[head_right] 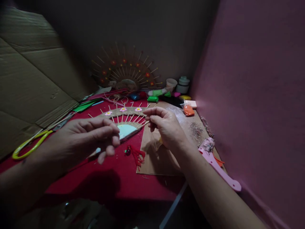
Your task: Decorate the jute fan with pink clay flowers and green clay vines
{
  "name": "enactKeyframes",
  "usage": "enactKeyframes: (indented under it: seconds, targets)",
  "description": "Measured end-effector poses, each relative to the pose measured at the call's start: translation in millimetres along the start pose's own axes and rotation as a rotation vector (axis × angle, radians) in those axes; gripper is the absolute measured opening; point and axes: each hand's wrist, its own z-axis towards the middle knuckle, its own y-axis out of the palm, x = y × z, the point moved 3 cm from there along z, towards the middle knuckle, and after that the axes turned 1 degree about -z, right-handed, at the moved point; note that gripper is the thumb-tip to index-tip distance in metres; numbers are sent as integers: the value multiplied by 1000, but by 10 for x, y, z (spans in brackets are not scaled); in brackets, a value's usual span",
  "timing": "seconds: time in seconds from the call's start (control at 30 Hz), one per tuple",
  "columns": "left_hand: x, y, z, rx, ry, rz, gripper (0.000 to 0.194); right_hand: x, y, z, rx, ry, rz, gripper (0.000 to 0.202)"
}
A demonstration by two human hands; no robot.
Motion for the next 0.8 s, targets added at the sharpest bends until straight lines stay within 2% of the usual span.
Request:
enactKeyframes:
  seconds: [0.07,0.13,0.27,0.4,0.53,0.8]
  targets:
    - [125,-92,123,32,41,106,15,-89,-10,41,34,-26,-28,16]
    - [227,-159,325,40,125,181,10,-155,-12,79,58,-67,-93,17]
    - [287,-191,799,-22,184,266,14,-144,-57,108,149,-190,-395,19]
    - [233,-166,1153,-81,154,234,14,-47,-128,67,218,-475,-750,23]
    - [159,-153,1405,-75,165,268,9,-6,-130,6,161,-712,-982,25]
    - [-22,-215,1871,-92,105,476,5,-49,-127,-29,170,-704,-965,27]
